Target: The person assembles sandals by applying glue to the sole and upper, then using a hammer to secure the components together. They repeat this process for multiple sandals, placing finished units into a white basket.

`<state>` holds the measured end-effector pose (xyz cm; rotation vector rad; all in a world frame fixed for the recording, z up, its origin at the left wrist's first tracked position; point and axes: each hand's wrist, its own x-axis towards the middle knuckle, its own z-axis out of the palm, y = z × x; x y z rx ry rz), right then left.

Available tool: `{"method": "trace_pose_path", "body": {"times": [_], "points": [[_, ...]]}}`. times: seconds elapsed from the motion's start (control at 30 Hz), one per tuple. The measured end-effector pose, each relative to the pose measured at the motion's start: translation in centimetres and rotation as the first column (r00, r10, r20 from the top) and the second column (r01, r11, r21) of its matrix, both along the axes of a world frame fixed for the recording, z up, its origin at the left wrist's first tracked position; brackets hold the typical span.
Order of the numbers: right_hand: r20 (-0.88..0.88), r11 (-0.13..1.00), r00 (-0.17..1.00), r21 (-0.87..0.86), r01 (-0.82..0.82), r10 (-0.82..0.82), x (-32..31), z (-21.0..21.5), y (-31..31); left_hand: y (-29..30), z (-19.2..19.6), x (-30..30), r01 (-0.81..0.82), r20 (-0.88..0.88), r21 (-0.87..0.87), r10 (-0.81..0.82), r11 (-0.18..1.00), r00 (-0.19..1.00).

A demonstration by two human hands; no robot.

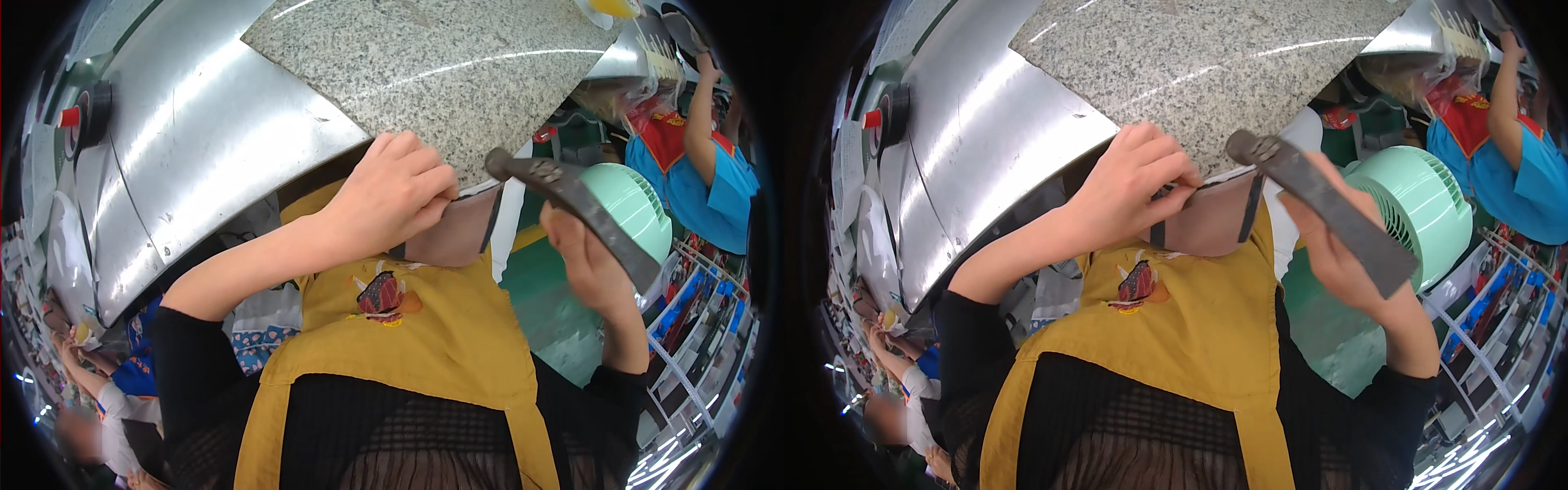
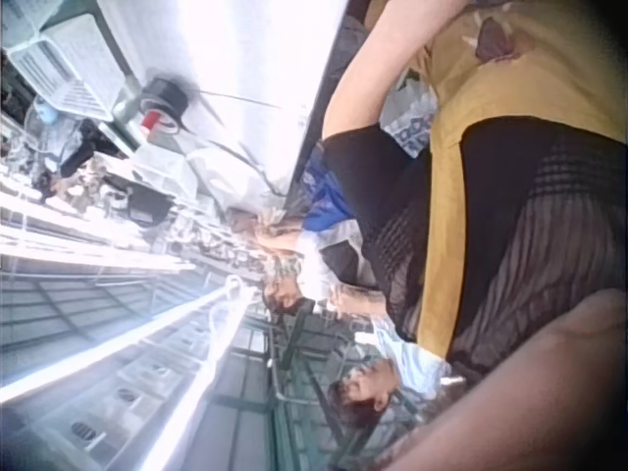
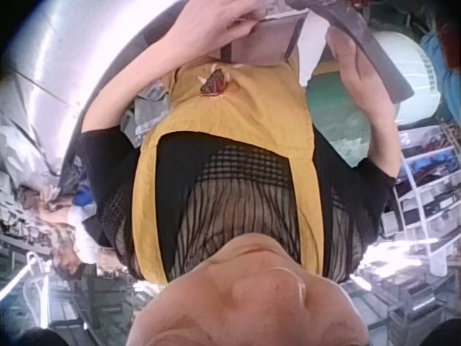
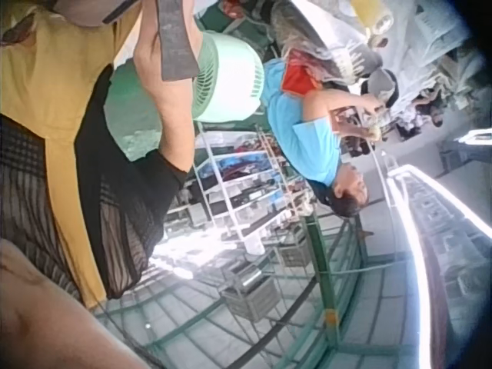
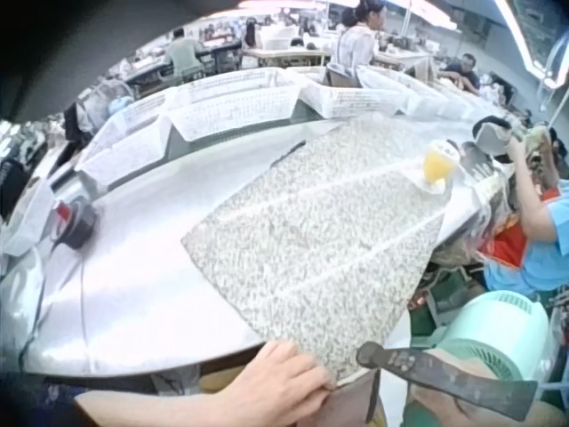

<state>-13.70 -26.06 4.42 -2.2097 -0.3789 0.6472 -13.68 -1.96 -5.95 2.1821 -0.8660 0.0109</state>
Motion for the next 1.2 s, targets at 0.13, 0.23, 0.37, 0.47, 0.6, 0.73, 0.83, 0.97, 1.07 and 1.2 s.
{"method": "trace_pose_path", "body": {"times": [0.13, 0.23, 0.37, 0.47, 0.6, 0.73, 0.83, 0.97, 1.07, 1.2], "points": [[0.108, 1.0, 0.994, 0.009, -0.008, 0.007, -0.8, -1.0, -0.3, -2.1, -1.3, 0.0, -0.099, 0.186, -0.021, 0.101, 0.995, 0.977], [0.124, 1.0, 0.992, 0.006, -0.027, 0.026, -1.8, -2.6, -0.2, -1.8, -1.1, -0.3, -0.09, 0.183, 0.006, 0.087, 0.996, 0.979], [0.006, 0.999, 0.999, 0.019, -0.033, 0.033, -0.8, -1.6, 0.0, -1.0, -0.8, 0.2, -0.011, 0.17, 0.056, 0.001, 0.998, 0.985], [0.044, 0.992, 0.999, 0.125, 0.005, -0.011, -0.5, -0.8, 0.4, -0.8, -1.1, 0.0, 0.02, 0.299, 0.066, -0.039, 0.998, 0.953], [-0.052, 0.993, 0.992, -0.016, -0.117, 0.116, -0.3, -1.2, 0.3, -1.1, -1.5, -0.3, 0.018, 0.4, 0.051, -0.037, 0.999, 0.916], [0.066, 0.975, 0.973, -0.015, -0.22, 0.221, 0.6, -0.5, 0.2, -0.9, -1.6, -0.4, 0.03, 0.401, 0.048, -0.047, 0.998, 0.915], [-0.015, 0.983, 0.983, 0.002, -0.182, 0.182, 0.5, -0.7, 0.7, -0.8, -1.7, -0.5, 0.018, 0.387, 0.05, -0.036, 0.999, 0.921], [0.106, 0.973, 0.969, -0.085, -0.213, 0.222, -0.8, -2.0, 0.8, -0.8, -1.2, -0.5, -0.026, 0.214, 0.01, 0.023, 1.0, 0.977], [0.051, 0.985, 0.984, -0.03, -0.168, 0.169, -0.8, -1.8, 1.0, -0.6, -1.6, -0.6, -0.05, 0.174, -0.002, 0.05, 0.999, 0.983], [-0.007, 0.991, 0.999, 0.132, -0.03, 0.031, -0.8, -1.0, 1.1, -0.7, -1.7, -1.2, -0.045, 0.326, 0.035, 0.031, 0.998, 0.945]]}}
